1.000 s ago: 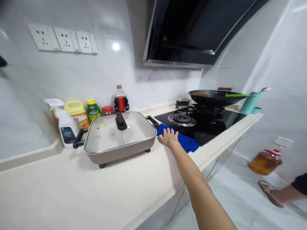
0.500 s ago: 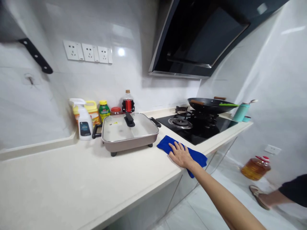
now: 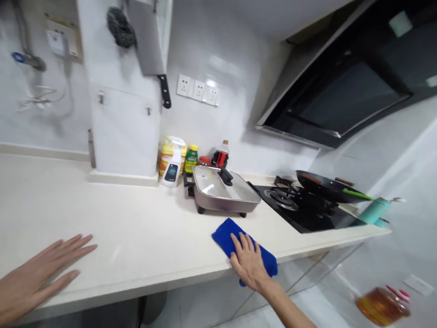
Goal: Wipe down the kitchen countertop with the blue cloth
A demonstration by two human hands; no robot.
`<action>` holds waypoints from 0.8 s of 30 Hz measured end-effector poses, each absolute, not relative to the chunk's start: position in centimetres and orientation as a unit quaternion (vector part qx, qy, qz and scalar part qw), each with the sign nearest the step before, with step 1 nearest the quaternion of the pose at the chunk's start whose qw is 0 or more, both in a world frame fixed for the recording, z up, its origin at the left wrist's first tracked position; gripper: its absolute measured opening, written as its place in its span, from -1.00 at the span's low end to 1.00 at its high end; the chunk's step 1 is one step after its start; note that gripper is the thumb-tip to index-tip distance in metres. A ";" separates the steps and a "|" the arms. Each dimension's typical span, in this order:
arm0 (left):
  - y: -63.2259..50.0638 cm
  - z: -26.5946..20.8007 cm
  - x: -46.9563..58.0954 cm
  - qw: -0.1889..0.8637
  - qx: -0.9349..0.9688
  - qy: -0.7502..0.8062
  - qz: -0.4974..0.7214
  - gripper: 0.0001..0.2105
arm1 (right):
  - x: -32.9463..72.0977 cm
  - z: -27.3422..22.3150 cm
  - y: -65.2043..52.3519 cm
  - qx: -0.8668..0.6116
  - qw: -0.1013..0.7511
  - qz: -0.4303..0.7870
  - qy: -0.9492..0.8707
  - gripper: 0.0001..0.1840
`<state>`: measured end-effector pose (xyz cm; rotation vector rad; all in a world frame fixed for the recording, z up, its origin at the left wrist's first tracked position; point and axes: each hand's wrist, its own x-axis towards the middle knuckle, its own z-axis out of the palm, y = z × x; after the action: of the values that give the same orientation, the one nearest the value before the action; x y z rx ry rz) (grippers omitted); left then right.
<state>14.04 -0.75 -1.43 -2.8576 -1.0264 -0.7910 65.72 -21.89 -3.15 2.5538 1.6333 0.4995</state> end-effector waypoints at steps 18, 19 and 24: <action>-1.3 -2.0 13.9 -0.107 -0.908 -0.311 -0.260 -0.56 | 46.9 0.9 2.2 0.831 0.068 0.049 0.550 -0.29; -1.4 -1.8 13.8 -0.114 -0.907 -0.312 -0.258 -0.55 | 45.9 0.9 3.3 0.823 0.068 0.050 0.561 -0.29; -2.1 -0.5 13.7 -0.142 -0.908 -0.326 -0.223 -0.53 | 40.2 1.0 8.8 0.770 0.060 0.053 0.633 -0.29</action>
<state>13.66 -2.06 -0.51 -3.1417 -1.1271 -0.7735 40.22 8.77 0.98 2.3309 1.9148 0.1590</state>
